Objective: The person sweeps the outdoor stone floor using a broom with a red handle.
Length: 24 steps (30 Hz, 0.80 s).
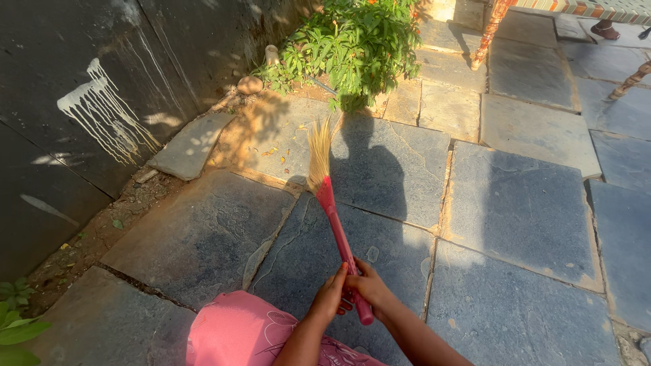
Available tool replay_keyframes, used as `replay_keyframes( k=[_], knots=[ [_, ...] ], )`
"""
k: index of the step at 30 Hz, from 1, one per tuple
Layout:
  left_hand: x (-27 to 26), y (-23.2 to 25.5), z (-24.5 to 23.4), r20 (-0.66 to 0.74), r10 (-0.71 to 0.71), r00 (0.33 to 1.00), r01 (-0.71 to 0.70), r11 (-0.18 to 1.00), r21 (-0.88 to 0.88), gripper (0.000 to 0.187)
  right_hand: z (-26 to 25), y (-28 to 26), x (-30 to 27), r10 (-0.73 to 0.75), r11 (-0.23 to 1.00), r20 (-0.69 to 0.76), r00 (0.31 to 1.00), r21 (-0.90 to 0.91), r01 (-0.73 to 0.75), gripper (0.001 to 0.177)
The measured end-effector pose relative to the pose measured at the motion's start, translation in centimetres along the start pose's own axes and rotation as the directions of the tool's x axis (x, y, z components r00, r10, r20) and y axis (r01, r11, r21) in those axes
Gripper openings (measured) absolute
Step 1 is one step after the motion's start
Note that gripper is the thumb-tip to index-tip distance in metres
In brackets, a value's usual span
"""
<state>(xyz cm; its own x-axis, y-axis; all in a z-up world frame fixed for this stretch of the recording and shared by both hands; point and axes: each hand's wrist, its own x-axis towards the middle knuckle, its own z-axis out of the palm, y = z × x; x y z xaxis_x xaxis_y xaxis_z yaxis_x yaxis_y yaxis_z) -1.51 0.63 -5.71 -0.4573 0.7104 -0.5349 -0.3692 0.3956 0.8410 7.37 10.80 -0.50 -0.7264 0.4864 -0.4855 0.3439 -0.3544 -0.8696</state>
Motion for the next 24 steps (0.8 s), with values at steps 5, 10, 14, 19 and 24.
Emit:
replay_keyframes(
  k=[5,10,14,19,24],
  knots=[
    [2.0,-2.3,-0.6,-0.169,-0.11,0.979,0.117,0.993,0.029,0.077,3.6,1.5,-2.6,0.148,0.989,0.023,0.989,0.003,-0.148,0.069],
    [-0.3,-0.2,-1.0,-0.082,-0.065,0.995,0.047,0.977,-0.208,0.07,2.1,-0.4,-2.2,0.004,0.999,0.213,0.977,0.043,-0.013,0.063],
    [-1.2,0.6,-0.8,-0.094,-0.016,0.995,-0.012,0.956,-0.293,0.062,2.6,-1.7,-3.2,-0.028,0.998,0.223,0.974,-0.041,0.038,0.06],
    [0.0,-0.3,-1.1,-0.149,-0.007,0.989,-0.049,0.927,-0.372,0.063,3.8,-2.8,-5.4,-0.025,0.98,0.225,0.974,-0.189,0.068,0.065],
    [-0.3,-0.2,-1.2,-0.11,0.053,0.993,-0.104,0.838,-0.536,0.059,3.5,-4.5,-5.2,0.018,0.943,0.276,0.961,-0.324,0.076,0.08]
  ],
)
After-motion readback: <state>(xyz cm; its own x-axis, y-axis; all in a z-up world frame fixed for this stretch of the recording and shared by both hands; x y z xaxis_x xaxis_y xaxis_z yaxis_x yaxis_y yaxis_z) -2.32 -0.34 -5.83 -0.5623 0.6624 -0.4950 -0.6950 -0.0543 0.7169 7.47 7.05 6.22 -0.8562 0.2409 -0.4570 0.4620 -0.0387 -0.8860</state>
